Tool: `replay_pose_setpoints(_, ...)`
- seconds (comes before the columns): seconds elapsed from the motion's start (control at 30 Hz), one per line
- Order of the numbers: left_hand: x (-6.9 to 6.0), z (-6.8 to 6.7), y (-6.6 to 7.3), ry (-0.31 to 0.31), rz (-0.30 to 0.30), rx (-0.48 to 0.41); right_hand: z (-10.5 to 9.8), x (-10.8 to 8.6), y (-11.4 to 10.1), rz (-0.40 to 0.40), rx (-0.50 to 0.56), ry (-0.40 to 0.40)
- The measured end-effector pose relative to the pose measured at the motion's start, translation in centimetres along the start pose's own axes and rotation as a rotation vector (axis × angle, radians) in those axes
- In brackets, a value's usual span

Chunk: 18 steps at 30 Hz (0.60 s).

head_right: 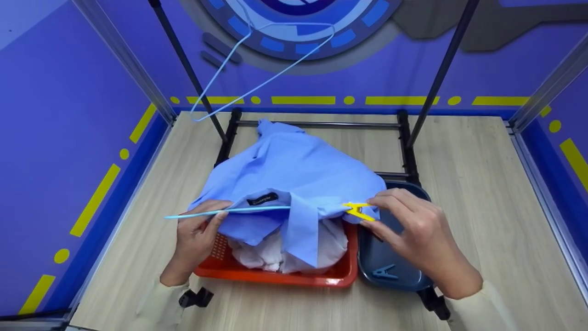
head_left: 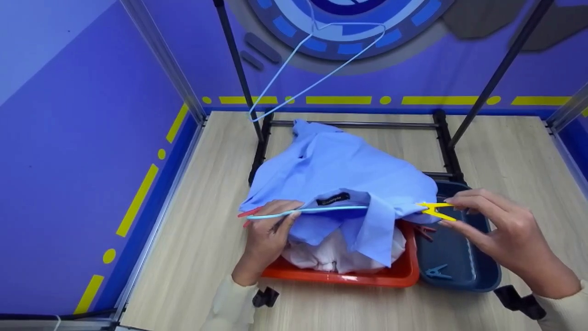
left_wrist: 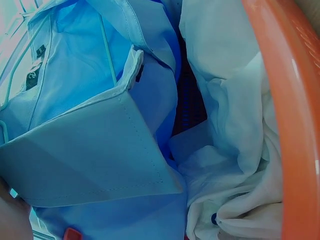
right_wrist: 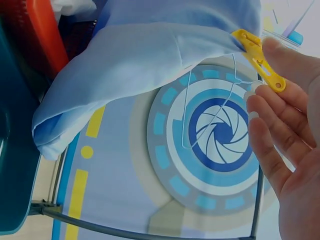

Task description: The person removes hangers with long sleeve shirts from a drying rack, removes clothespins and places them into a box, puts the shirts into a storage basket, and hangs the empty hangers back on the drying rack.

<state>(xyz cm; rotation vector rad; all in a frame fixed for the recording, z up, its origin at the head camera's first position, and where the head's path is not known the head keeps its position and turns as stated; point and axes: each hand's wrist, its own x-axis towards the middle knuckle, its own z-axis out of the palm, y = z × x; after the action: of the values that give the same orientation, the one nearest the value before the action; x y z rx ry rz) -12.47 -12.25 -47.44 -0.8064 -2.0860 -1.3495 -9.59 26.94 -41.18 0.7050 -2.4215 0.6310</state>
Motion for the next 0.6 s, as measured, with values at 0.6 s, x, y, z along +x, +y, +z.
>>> replay_pose_setpoints(0.6, 0.02, 0.05, -0.12, -0.005, -0.015, 0.020, -0.77, -0.50, 0.17, 0.048, 0.043, 0.027)
